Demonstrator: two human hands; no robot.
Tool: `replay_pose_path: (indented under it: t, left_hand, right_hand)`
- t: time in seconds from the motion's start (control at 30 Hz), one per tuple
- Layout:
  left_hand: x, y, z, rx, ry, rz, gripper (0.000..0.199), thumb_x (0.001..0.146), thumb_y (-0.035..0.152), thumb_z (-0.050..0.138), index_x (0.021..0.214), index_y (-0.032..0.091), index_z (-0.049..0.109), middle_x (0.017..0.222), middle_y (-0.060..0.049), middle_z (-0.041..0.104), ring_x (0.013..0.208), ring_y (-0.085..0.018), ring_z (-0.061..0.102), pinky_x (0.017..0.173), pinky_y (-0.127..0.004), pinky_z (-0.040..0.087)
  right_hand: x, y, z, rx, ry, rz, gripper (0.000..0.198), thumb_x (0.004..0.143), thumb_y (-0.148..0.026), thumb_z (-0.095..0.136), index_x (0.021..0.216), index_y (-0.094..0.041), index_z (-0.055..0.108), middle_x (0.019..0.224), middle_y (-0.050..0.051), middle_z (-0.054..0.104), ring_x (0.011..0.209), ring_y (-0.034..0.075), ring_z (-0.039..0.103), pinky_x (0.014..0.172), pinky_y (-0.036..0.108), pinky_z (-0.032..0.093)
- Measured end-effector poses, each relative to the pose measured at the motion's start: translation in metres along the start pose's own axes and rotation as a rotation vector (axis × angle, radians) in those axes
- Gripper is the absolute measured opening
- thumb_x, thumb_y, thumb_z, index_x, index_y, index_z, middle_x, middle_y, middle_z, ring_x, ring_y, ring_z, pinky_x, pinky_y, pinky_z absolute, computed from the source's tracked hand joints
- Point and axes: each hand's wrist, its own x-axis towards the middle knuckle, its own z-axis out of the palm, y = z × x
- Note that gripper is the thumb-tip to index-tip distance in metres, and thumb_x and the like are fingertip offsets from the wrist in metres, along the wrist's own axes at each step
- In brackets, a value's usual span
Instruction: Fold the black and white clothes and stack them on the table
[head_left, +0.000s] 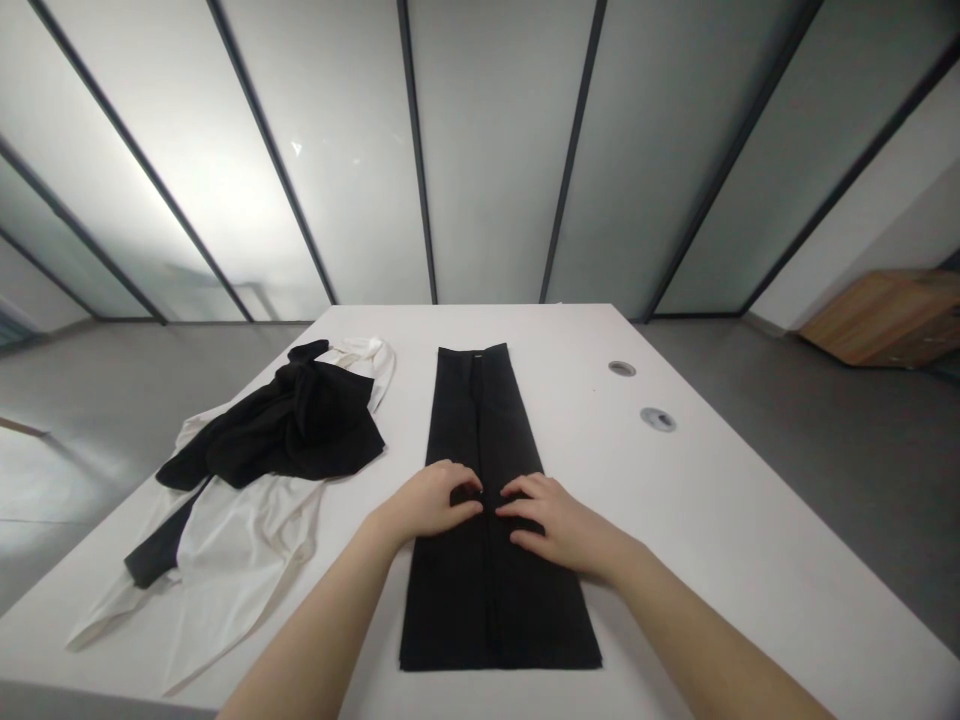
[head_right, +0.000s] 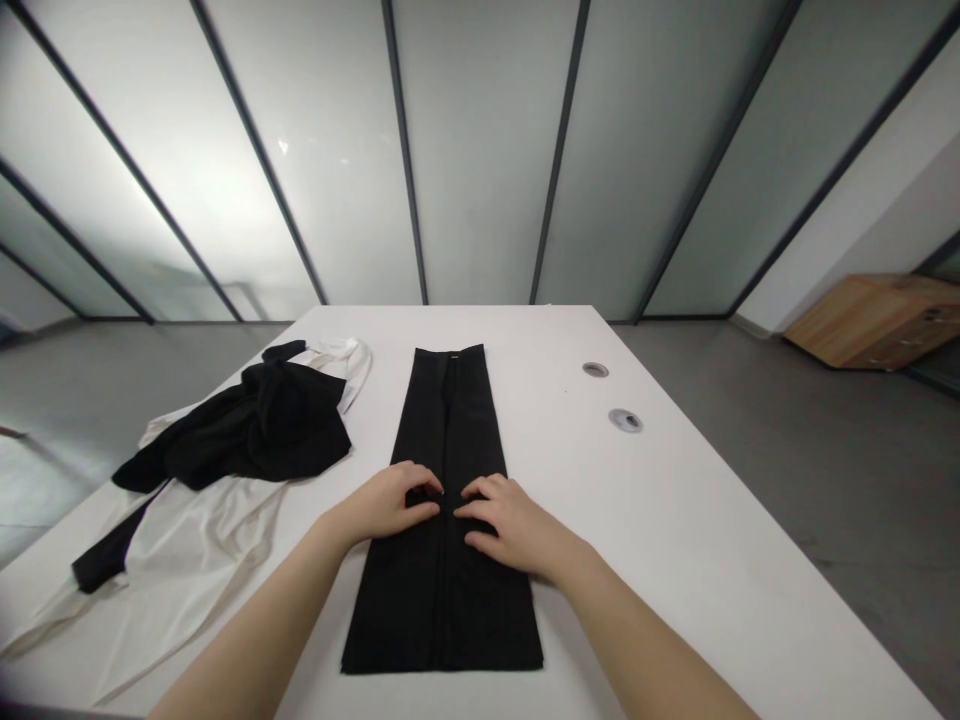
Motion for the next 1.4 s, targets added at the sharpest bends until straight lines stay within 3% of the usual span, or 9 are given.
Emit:
replay_pose_path:
  t: [0.13,0.23,0.5,0.93,1.03,1.1,1.2,1.3,1.4]
  left_hand:
    - [-0.004,0.009,0.0,0.097,-0.12,-0.122,0.027,0.088,0.048,0.073,0.082,0.022,0.072,0.075,0.0,0.071,0.068,-0.018,0.065,0.061,-0.028,0.042]
    - [-0.005,0.019,0.003,0.221,-0.202,-0.181,0.039,0.084,0.057,0.073,0.067,0.022,0.07,0.067,-0.002,0.07,0.066,-0.021,0.066,0.059,-0.029,0.04]
    - [-0.003,0.037,0.017,0.336,-0.167,-0.265,0.021,0.083,0.029,0.059,0.078,0.023,0.079,0.078,-0.008,0.077,0.074,-0.026,0.073,0.064,-0.031,0.047]
    - [-0.002,0.037,0.013,0.211,-0.099,-0.239,0.032,0.096,0.042,0.059,0.076,0.023,0.074,0.073,-0.005,0.073,0.071,-0.022,0.07,0.067,-0.03,0.048]
    - [0.0,0.034,0.013,0.263,0.066,-0.215,0.024,0.101,0.035,0.054,0.095,0.022,0.074,0.092,-0.007,0.076,0.09,-0.023,0.071,0.083,-0.032,0.052]
    - [0.001,0.029,0.022,0.353,0.175,-0.205,0.028,0.101,0.031,0.054,0.121,0.02,0.07,0.124,-0.012,0.073,0.12,-0.028,0.065,0.102,-0.039,0.05]
    - [0.0,0.019,0.046,0.487,0.195,-0.241,0.057,0.102,0.039,0.054,0.153,0.015,0.051,0.162,-0.018,0.046,0.152,-0.038,0.038,0.12,-0.055,0.035]
    - [-0.001,0.013,0.065,0.528,0.15,-0.268,0.064,0.105,0.046,0.044,0.161,0.015,0.041,0.168,-0.019,0.037,0.156,-0.041,0.031,0.122,-0.062,0.029]
    - [-0.001,0.011,0.07,0.528,0.147,-0.26,0.067,0.106,0.051,0.041,0.162,0.015,0.04,0.169,-0.019,0.035,0.156,-0.04,0.031,0.123,-0.062,0.028]
  right_hand:
    - [0.001,-0.006,0.001,0.018,-0.032,-0.009,0.036,0.095,-0.026,0.072,0.131,-0.03,0.073,0.123,0.007,0.068,0.117,0.025,0.058,0.104,0.042,0.048]
    - [0.002,-0.008,0.001,0.018,-0.056,-0.004,0.033,0.096,-0.025,0.072,0.128,-0.029,0.075,0.114,0.006,0.068,0.11,0.024,0.059,0.097,0.04,0.05]
    - [0.006,-0.01,0.002,-0.02,-0.098,0.005,0.033,0.094,-0.026,0.075,0.127,-0.03,0.076,0.114,0.007,0.065,0.106,0.025,0.057,0.094,0.041,0.05]
    - [0.006,-0.008,0.002,0.016,-0.069,0.002,0.029,0.096,-0.024,0.071,0.124,-0.029,0.076,0.111,0.006,0.067,0.104,0.023,0.059,0.093,0.04,0.05]
    - [0.006,-0.005,0.003,0.031,0.003,-0.002,0.027,0.098,-0.023,0.068,0.124,-0.028,0.076,0.111,0.006,0.069,0.105,0.022,0.061,0.096,0.04,0.052]
    - [0.006,-0.002,0.006,0.011,0.068,0.004,0.029,0.098,-0.022,0.066,0.125,-0.027,0.076,0.118,0.008,0.07,0.112,0.024,0.062,0.102,0.042,0.051]
    - [0.005,0.005,0.013,-0.053,0.117,0.041,0.038,0.097,-0.023,0.066,0.135,-0.025,0.071,0.144,0.012,0.063,0.138,0.03,0.053,0.116,0.051,0.044]
    - [0.002,0.009,0.017,-0.093,0.063,0.076,0.048,0.097,-0.029,0.067,0.144,-0.027,0.065,0.159,0.011,0.052,0.151,0.035,0.04,0.121,0.058,0.038]
    - [0.002,0.009,0.016,-0.108,0.012,0.087,0.049,0.096,-0.032,0.068,0.144,-0.028,0.065,0.16,0.011,0.052,0.15,0.035,0.042,0.121,0.059,0.037]
